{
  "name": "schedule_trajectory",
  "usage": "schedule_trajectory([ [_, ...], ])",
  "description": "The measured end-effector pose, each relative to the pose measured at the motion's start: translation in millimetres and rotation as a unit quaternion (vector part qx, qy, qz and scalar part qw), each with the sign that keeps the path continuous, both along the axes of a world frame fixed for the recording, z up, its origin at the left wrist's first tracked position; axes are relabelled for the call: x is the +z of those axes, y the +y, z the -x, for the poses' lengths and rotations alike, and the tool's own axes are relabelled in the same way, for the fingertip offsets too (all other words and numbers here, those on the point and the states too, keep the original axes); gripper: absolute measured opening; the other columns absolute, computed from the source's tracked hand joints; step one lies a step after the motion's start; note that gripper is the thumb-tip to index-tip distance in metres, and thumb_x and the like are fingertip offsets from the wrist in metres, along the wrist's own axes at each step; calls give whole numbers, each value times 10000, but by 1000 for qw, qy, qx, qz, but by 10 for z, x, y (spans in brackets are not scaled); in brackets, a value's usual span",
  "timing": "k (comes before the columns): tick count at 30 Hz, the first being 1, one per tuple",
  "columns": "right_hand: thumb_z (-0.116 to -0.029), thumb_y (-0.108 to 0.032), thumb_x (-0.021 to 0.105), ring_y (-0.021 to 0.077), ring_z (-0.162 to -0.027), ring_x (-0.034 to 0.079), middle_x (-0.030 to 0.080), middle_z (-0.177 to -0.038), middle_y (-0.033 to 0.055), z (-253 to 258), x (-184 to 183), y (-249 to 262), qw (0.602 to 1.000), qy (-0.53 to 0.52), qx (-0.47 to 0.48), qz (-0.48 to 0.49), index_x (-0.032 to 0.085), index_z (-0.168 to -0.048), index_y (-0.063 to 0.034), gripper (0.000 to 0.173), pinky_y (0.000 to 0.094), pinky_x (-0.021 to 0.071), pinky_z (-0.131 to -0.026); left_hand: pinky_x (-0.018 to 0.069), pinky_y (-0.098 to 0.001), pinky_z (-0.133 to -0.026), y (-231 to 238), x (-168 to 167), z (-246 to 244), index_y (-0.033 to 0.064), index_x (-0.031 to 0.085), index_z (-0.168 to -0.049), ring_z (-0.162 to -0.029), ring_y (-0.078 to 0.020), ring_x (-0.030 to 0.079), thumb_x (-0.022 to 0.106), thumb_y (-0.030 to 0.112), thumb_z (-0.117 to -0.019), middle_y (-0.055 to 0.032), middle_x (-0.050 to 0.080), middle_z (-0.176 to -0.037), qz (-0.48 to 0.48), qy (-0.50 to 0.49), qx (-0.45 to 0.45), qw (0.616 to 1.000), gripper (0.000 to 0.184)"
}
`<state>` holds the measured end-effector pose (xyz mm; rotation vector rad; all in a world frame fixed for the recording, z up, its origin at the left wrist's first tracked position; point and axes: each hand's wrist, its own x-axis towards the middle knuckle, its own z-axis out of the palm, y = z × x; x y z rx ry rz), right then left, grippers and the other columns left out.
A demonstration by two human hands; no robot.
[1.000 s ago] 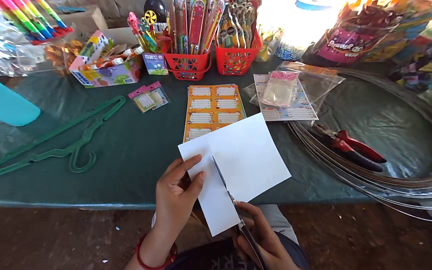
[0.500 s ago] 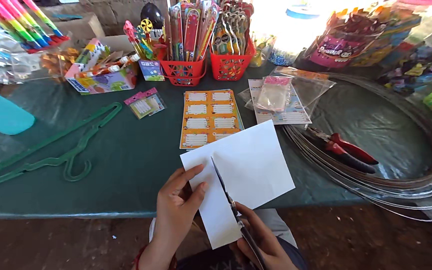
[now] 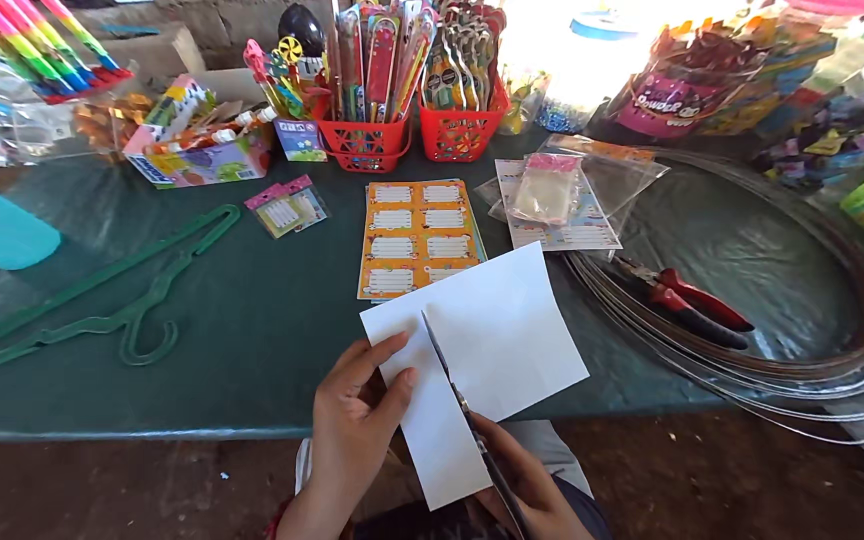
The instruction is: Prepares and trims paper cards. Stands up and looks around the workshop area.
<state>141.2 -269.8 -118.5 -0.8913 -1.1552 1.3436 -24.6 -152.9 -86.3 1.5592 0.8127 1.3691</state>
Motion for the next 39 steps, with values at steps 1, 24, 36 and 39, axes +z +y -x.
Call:
schedule_trajectory([
  [1, -1021, -137, 567, -49, -836, 632, 689, -1148, -49, 4, 10, 1, 1000, -3, -5, -1, 345, -1472, 68, 543, 170, 551, -724, 609, -162, -735, 4, 2, 1, -31, 712, -1189, -882, -19, 699, 708, 19, -878, -41, 684, -1116, -8, 5, 2, 1000, 315],
  [24, -1025, -123, 539, -39, -959, 656, 679, -1211, -77, 24, 66, 59, 1000, -2, -8, -14, 340, -1470, 64, 522, 193, 567, -823, 624, -202, -759, -45, -9, 38, 17, 725, -1202, -901, -52, 716, 726, 35, -882, -25, 696, -1156, 49, -38, -43, 997, 320],
  [36, -1036, -131, 519, -26, -988, 661, 684, -1220, -69, 10, 62, 111, 999, -23, -10, -25, 354, -1483, 50, 510, 196, 571, -821, 624, -191, -737, -32, -6, 45, 1, 724, -1190, -885, -42, 714, 730, 31, -876, -26, 692, -1127, 45, -34, -39, 998, 316],
  [39, -1038, -125, 501, -49, -959, 647, 680, -1184, -72, 1, 58, 143, 998, -43, -15, -34, 361, -1481, 60, 500, 177, 560, -812, 625, -195, -746, -33, -4, 50, 2, 722, -1194, -895, -46, 715, 729, 31, -876, -27, 694, -1137, 46, -36, -42, 997, 320],
])
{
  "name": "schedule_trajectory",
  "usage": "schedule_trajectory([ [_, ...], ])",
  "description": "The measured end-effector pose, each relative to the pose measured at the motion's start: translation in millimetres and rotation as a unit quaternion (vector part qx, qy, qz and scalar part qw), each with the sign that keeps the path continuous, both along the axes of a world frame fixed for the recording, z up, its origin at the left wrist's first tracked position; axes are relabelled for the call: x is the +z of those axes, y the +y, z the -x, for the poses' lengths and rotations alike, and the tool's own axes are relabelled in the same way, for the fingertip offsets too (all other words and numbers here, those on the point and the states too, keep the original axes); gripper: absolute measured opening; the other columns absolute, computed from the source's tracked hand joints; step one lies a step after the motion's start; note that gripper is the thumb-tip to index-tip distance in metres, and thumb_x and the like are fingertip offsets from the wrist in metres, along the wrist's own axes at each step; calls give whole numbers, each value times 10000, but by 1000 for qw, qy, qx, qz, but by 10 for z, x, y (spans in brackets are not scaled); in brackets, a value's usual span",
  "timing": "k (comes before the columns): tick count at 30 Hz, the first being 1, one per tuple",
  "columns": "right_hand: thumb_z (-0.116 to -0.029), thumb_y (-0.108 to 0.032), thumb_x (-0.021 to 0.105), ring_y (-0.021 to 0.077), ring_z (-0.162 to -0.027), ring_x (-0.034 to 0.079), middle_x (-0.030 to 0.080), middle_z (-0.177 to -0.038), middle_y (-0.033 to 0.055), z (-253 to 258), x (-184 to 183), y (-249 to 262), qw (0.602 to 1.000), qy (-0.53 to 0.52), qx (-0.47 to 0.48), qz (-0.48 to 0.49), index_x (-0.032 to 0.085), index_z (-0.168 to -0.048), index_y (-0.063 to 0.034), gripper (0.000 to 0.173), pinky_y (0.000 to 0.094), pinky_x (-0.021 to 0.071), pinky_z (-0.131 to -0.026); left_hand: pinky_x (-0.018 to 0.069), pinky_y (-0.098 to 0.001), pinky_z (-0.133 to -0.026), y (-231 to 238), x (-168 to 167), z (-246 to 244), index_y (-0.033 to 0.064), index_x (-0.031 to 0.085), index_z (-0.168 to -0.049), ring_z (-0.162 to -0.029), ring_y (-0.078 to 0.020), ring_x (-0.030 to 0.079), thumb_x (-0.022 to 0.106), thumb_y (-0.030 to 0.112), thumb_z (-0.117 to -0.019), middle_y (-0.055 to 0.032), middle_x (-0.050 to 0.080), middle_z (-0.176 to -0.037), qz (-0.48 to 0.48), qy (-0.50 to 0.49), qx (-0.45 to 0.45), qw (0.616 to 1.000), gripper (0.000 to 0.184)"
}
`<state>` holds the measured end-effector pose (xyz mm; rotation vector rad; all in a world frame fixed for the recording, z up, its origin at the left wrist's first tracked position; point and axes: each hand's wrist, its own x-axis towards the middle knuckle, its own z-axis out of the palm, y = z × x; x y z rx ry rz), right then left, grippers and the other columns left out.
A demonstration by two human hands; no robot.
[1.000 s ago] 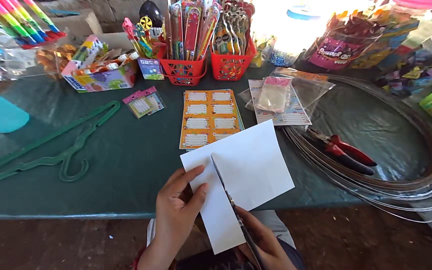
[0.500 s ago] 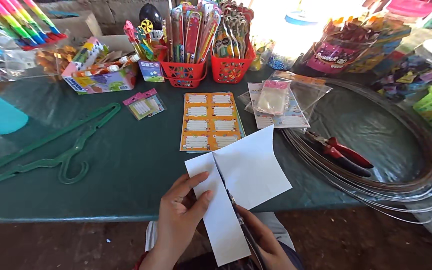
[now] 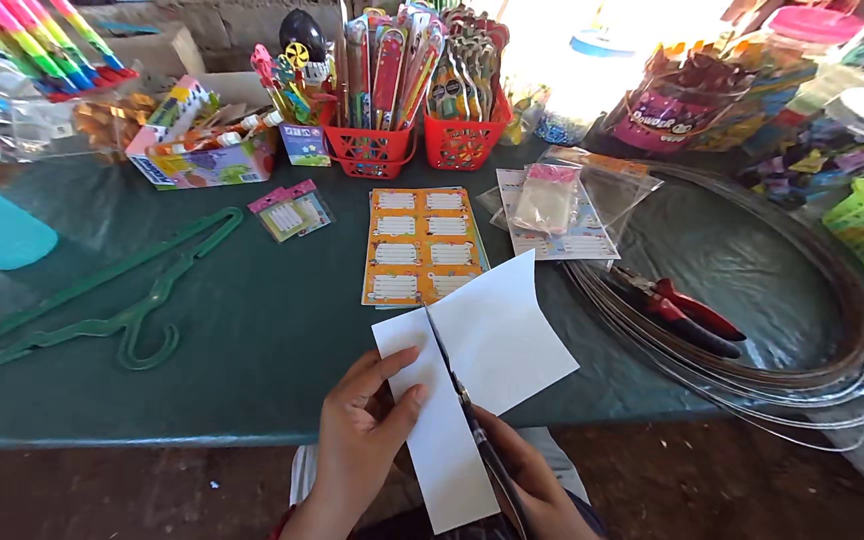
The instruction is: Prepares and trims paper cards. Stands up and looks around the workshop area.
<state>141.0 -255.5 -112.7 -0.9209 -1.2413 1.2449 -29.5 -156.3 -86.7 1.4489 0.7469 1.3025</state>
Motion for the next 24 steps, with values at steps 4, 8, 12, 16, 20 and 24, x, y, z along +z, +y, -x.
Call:
schedule_trajectory([
  [4, -1025, -83, 502, -52, -884, 646, 694, -1116, -64, 2, -8, 40, 1000, -5, -10, -4, 365, -1475, 75, 496, 166, 559, -752, 623, -192, -741, 28, 15, 11, 0, 728, -1182, -879, -44, 715, 728, 22, -867, -23, 696, -1122, -4, 3, 6, 1000, 316],
  [8, -1031, -148, 536, -60, -808, 627, 673, -1058, -102, 4, 104, 40, 999, 18, -17, 30, 365, -1466, 53, 508, 160, 551, -696, 618, -181, -735, 58, 29, 44, 6, 733, -1174, -869, -34, 711, 709, 23, -874, -19, 699, -1110, -12, 14, 16, 1000, 301],
  [12, -1024, -279, 590, 19, -766, 645, 665, -973, -71, -46, 70, 49, 996, 84, -32, 9, 370, -1469, -4, 568, 212, 573, -665, 615, -198, -774, 114, 33, 98, 39, 690, -1258, -913, -37, 712, 706, 41, -905, 23, 718, -1155, -62, 6, 27, 998, 354],
  [16, -1009, -282, 614, 31, -780, 656, 674, -964, -77, -114, 84, 65, 993, 95, -65, -15, 379, -1473, -65, 563, 217, 576, -682, 625, -226, -783, 148, 150, 116, -78, 282, -1521, -918, -43, 723, 684, -2, -899, 33, 732, -1120, -107, 22, 47, 993, 744],
  [20, -1000, -197, 624, 71, -784, 684, 686, -964, -60, -129, 143, 82, 990, 119, -72, -4, 377, -1451, -65, 531, 252, 602, -700, 608, -187, -753, 156, 166, 118, -98, 446, -1415, -872, 3, 710, 688, 48, -918, 24, 745, -1052, -186, 67, 101, 975, 571],
  [24, -955, -197, 693, 126, -830, 717, 730, -991, -6, -168, 252, 138, 981, 185, -53, 13, 415, -1427, -81, 560, 286, 610, -741, 519, -216, -983, 171, 121, 148, 175, 677, -1085, -1121, -57, 655, 555, 228, -1053, 27, 714, -1130, -465, 199, 177, 844, 137],
])
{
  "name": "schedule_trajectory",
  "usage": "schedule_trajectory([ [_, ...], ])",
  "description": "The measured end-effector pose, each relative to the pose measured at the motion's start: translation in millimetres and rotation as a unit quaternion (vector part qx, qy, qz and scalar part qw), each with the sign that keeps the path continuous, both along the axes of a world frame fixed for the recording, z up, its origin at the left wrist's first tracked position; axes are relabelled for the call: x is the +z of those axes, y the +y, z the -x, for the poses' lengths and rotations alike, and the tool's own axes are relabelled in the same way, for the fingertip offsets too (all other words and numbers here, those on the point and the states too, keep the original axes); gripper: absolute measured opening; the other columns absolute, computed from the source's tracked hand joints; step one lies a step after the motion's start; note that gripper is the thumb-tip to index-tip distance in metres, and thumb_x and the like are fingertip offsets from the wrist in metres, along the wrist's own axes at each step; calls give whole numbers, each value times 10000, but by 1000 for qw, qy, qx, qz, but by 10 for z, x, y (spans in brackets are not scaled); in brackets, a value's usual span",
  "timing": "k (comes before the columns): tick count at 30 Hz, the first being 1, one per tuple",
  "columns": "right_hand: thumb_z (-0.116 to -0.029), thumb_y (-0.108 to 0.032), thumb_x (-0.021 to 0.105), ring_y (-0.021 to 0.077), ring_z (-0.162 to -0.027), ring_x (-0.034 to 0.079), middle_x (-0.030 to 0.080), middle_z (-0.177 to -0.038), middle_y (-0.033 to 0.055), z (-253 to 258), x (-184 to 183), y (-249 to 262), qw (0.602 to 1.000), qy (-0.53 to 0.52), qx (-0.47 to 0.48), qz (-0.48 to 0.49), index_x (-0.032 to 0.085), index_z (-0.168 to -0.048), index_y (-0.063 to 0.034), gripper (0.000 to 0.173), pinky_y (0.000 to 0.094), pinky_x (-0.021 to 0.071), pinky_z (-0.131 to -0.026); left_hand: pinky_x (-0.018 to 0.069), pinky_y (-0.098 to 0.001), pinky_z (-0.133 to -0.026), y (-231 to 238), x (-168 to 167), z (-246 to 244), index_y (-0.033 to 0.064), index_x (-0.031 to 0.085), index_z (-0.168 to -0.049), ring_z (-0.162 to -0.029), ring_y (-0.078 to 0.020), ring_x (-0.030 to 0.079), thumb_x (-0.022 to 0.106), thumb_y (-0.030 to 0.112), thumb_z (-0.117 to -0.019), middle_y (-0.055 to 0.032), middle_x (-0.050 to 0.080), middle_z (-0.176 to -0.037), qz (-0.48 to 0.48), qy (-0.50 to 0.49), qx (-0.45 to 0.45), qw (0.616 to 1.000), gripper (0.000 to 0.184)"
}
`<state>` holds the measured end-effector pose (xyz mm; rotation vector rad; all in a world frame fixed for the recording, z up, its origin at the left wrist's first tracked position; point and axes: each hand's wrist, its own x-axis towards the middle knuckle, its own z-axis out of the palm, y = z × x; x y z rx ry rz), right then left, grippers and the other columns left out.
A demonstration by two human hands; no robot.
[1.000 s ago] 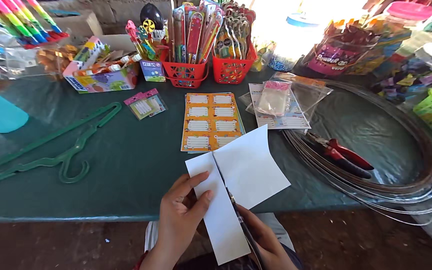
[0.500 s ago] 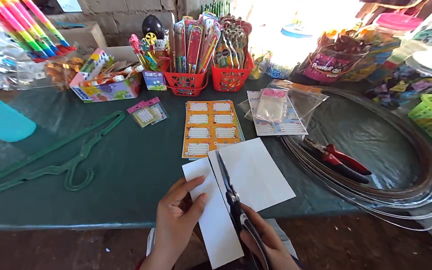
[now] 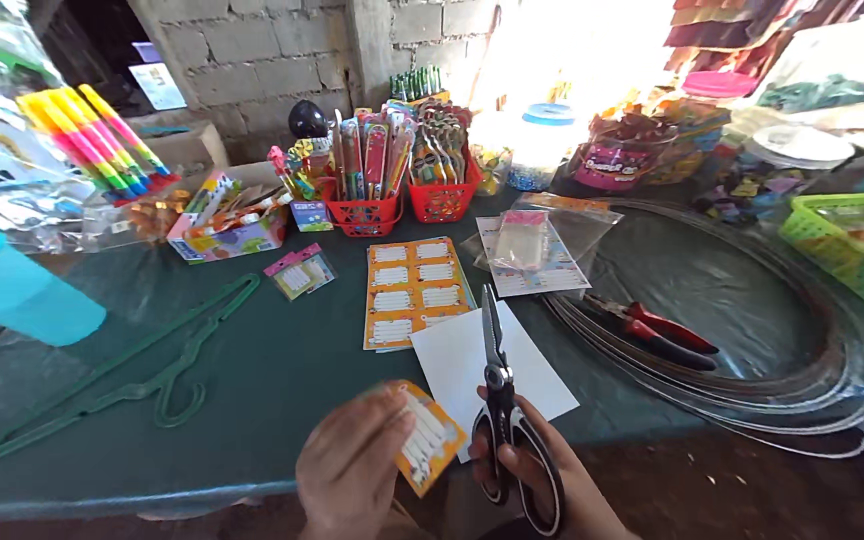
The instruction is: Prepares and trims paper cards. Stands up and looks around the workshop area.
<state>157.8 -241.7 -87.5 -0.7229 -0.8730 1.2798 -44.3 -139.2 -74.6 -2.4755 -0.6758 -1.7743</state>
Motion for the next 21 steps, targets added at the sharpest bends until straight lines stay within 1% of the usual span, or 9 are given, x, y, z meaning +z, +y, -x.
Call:
schedule_trajectory([
  [1, -939, -215, 716, 119, -826, 716, 729, -997, -3, -7, 26, 15, 1000, 13, 11, -5, 422, -1424, -86, 582, 276, 608, -735, 482, -252, -1025, -16, 6, -5, 193, 666, -1086, -1154, -91, 638, 534, 223, -1057, 29, 707, -1147, -59, 31, 19, 998, 138],
  [3, -910, -220, 746, 88, -808, 699, 710, -1003, -21, -10, 59, 40, 999, 25, 33, -11, 414, -1424, -85, 627, 248, 599, -714, 388, -309, -1104, -69, 10, -19, 193, 652, -1106, -1202, -123, 596, 525, 227, -1058, 34, 688, -1182, -125, 80, 43, 988, 140],
  [6, -866, -154, 760, 60, -771, 681, 690, -986, -47, 39, 75, 63, 999, 33, 35, -5, 424, -1408, -81, 642, 238, 596, -692, 288, -346, -1161, -114, -34, -42, 188, 651, -1115, -1235, -118, 561, 523, 243, -1057, 39, 672, -1203, -150, 106, 60, 981, 151],
  [8, -864, -109, 754, 51, -799, 684, 691, -996, -55, 73, 60, 78, 999, 42, 25, -21, 433, -1399, -81, 625, 235, 594, -718, 273, -349, -1168, -113, -76, -49, 195, 648, -1116, -1238, -107, 555, 525, 246, -1056, 49, 666, -1210, -147, 103, 61, 982, 147],
  [11, -868, -77, 755, 45, -846, 686, 686, -1009, -61, 87, 24, 103, 997, 59, 18, -49, 445, -1394, -95, 611, 237, 595, -771, 326, -329, -1139, -102, -148, -67, 195, 640, -1139, -1219, -104, 569, 551, 239, -1046, 51, 664, -1206, -130, 89, 54, 986, 136],
  [14, -858, -69, 757, 54, -845, 690, 683, -994, -59, 80, 25, 122, 997, 63, 14, -46, 439, -1383, -95, 614, 243, 599, -774, 416, -296, -1066, -109, -189, -102, 173, 646, -1126, -1163, -117, 610, 567, 200, -1034, 25, 683, -1169, -117, 73, 38, 990, 124],
  [16, -853, -57, 757, 66, -844, 697, 685, -990, -49, 70, 29, 137, 996, 75, 13, -40, 430, -1378, -83, 619, 250, 603, -779, 458, -269, -1035, -134, -189, -124, 159, 640, -1122, -1154, -120, 620, 579, 198, -1033, 9, 675, -1161, -109, 75, 18, 991, 116],
  [18, -847, -53, 760, 70, -823, 698, 685, -971, -44, 67, 32, 153, 996, 87, 11, -33, 423, -1376, -72, 627, 249, 605, -767, 481, -250, -1014, -155, -173, -143, 152, 644, -1110, -1136, -121, 629, 586, 191, -1029, -2, 672, -1145, -110, 85, -7, 990, 107],
  [21, -847, -56, 760, 67, -794, 685, 669, -952, -44, 70, 48, 177, 995, 98, 8, -33, 423, -1370, -65, 622, 241, 600, -743, 487, -232, -992, -182, -154, -189, 154, 647, -1095, -1109, -114, 638, 583, 180, -1029, 1, 680, -1130, -114, 100, -27, 988, 95],
])
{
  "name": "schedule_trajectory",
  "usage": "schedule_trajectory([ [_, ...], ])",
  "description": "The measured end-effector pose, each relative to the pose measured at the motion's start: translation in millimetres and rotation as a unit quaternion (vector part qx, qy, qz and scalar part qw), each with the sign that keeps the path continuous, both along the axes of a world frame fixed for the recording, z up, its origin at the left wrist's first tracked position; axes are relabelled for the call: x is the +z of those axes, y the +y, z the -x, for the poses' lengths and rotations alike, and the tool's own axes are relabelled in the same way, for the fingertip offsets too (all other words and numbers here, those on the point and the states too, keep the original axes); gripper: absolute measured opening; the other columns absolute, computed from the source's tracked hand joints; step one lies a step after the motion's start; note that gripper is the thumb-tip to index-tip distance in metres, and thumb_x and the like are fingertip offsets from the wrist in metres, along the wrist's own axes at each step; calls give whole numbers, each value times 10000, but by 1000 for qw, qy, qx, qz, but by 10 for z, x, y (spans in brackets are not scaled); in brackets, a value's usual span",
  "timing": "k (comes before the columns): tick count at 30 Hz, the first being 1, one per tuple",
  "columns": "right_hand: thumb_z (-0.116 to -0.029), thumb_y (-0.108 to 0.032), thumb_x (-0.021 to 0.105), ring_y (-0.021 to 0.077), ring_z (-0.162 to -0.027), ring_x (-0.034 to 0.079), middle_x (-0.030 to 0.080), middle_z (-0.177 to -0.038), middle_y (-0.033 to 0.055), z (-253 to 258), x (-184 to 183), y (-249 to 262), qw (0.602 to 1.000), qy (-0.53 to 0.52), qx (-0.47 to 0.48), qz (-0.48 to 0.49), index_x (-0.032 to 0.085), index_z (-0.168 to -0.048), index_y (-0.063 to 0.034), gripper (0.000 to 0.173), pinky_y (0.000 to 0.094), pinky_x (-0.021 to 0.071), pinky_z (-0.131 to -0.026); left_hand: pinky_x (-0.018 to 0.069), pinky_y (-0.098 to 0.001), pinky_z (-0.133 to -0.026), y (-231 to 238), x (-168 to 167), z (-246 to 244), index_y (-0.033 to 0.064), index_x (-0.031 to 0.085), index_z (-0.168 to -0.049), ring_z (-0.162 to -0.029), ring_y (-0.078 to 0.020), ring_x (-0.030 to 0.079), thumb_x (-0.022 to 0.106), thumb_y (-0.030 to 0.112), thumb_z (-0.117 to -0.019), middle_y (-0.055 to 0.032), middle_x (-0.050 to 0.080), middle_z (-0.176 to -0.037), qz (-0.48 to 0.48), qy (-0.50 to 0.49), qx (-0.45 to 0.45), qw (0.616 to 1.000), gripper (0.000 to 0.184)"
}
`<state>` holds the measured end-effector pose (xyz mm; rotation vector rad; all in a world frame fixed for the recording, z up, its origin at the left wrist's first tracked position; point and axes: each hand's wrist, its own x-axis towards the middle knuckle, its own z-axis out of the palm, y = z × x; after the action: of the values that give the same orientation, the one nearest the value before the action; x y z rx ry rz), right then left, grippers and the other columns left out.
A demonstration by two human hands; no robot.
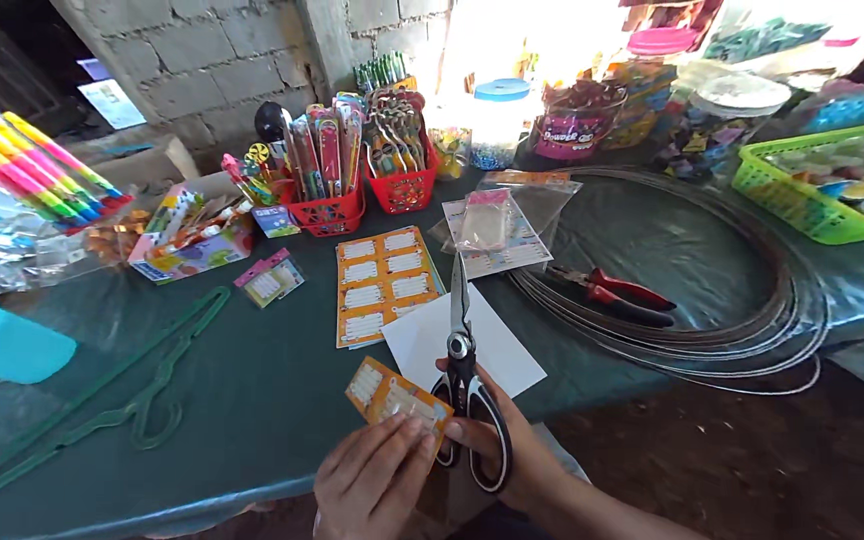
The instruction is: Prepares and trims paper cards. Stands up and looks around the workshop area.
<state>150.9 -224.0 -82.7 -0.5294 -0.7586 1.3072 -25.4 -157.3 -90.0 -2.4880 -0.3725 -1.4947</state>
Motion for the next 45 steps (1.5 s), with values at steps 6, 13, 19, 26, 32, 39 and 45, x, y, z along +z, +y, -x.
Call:
schedule_trajectory([
  [6, -849, -127, 789, 61, -804, 685, 681, -943, -45, 11, -64, 73, 1000, 16, -8, -19, 419, -1374, -69, 645, 239, 591, -763, 478, -207, -941, -25, 60, -56, 166, 662, -1053, -1037, -108, 640, 556, 199, -1042, 3, 687, -1071, -24, 17, 17, 999, 112],
  [13, -841, -71, 767, 61, -807, 680, 668, -932, -46, 43, -39, 128, 1000, 22, -9, 14, 417, -1360, -60, 627, 242, 587, -766, 452, -202, -907, -40, 75, -77, 185, 688, -1044, -998, -113, 619, 544, 212, -1043, 11, 684, -1050, -41, 33, 54, 997, 146],
  [19, -845, -79, 771, 61, -815, 687, 676, -933, -48, 63, -16, 153, 998, 51, 36, 26, 441, -1344, -84, 599, 248, 591, -778, 454, -192, -917, -28, 44, -64, 178, 679, -1066, -1008, -111, 614, 548, 200, -1037, 1, 663, -1058, -22, 25, 48, 998, 137],
  [26, -878, -108, 756, 92, -753, 682, 678, -901, -15, 9, 18, 221, 999, 10, 38, 10, 417, -1372, -70, 600, 260, 595, -715, 511, -204, -901, 61, 69, -23, 159, 667, -1056, -1009, -98, 661, 580, 179, -1030, -1, 700, -1062, 13, -19, 38, 999, 92],
  [32, -950, -219, 676, 131, -865, 674, 697, -1029, 76, -848, 523, 566, 800, -585, -129, -13, 492, -1418, 0, 548, 325, 570, -787, 559, -143, -787, 483, 512, 172, 41, 691, -1020, -898, 4, 670, 648, 145, -990, -33, 713, -990, 175, -166, 7, 971, 116],
  [39, -922, -103, 698, 401, -1086, 653, 655, -1231, 230, -1037, 579, 940, 663, -739, -110, 55, 538, -1432, -38, 538, 596, 500, -947, 591, -187, -699, 765, 850, 182, 28, 659, -1071, -770, -26, 684, 686, -53, -876, 60, 715, -895, 374, -345, -111, 854, 213],
  [45, -899, -215, 739, 45, -725, 687, 704, -861, -84, -406, 633, 694, 961, -270, 12, -49, 573, -1281, -102, 431, 230, 600, -666, 556, -184, -850, 609, 711, 145, 84, 636, -1060, -951, -32, 680, 680, 178, -975, 6, 719, -983, 67, -192, 68, 977, 134],
])
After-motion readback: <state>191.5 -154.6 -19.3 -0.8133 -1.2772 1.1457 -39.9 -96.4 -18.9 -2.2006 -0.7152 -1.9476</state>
